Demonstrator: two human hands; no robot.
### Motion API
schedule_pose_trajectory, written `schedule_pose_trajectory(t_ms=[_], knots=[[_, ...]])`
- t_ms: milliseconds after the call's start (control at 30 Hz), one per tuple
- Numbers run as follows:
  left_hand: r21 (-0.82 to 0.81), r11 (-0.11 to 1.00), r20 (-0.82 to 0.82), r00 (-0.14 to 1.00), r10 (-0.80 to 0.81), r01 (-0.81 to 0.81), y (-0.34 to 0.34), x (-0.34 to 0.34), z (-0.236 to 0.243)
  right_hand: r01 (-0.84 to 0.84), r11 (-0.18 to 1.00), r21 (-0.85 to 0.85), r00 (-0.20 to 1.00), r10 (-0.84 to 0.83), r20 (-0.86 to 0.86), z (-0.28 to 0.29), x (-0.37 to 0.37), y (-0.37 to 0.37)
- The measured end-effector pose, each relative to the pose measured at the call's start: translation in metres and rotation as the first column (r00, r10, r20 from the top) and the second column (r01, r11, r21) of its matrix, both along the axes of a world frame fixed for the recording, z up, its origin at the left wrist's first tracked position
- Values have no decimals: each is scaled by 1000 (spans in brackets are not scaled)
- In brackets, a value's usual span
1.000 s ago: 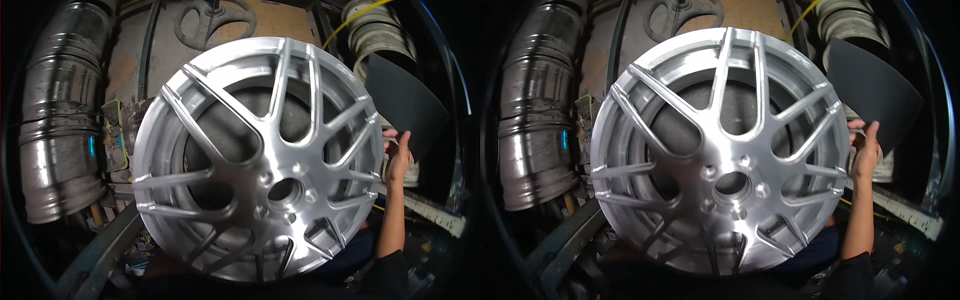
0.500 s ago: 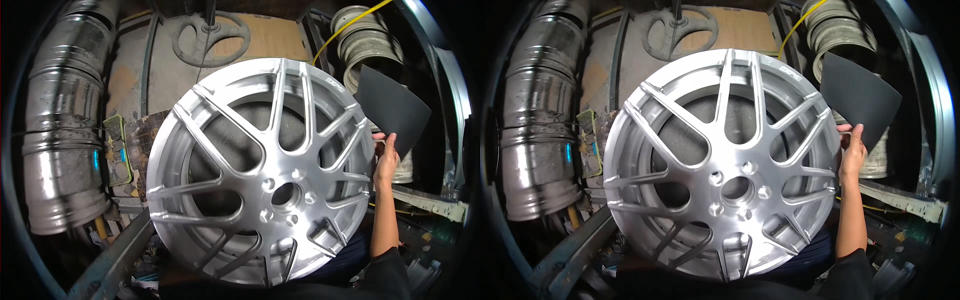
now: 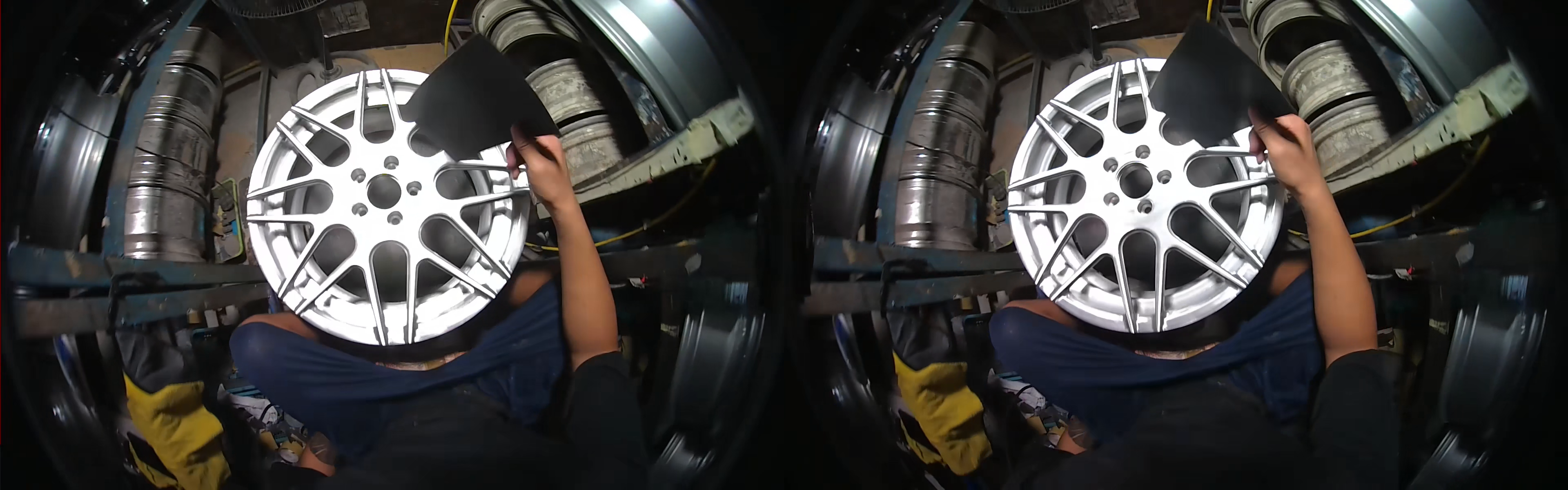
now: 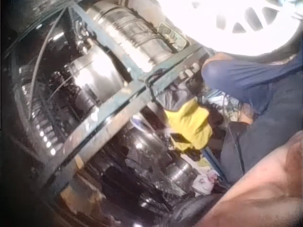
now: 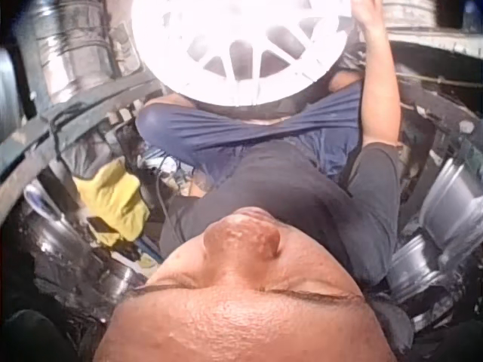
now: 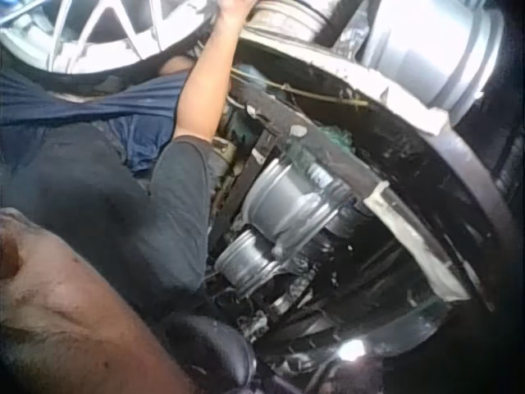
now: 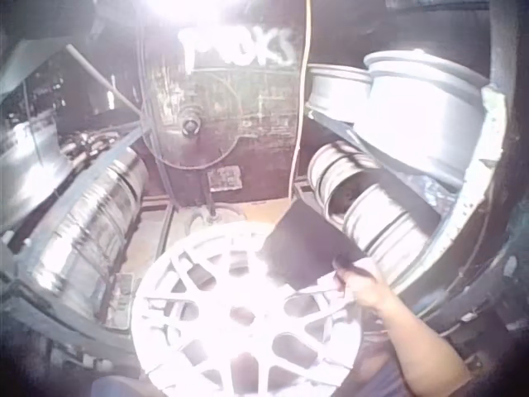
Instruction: The user is prepping a car rim for painting by using a sanding block to smooth the surface around the rim holes.
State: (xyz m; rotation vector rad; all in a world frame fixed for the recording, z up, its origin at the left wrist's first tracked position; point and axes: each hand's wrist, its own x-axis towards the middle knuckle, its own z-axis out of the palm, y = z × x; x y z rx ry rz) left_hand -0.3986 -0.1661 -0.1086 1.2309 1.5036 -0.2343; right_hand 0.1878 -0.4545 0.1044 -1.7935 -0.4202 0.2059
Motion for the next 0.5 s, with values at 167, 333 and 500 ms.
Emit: schedule_pose_trajectory(t_ms=[167,333,500], knots=[[-193,978,-131,986,-99,73,-1,-44,36,-33,972,234,996,12,89,8,-32,-18],[-620,680,-49,846,-531,391,68,-38,149,-76,984,164,997,72,26,27,-47,-34],[350,752,14,800,-600,558,92,62,310,-143,978,152,986,154,-62,23,-50,-21]])
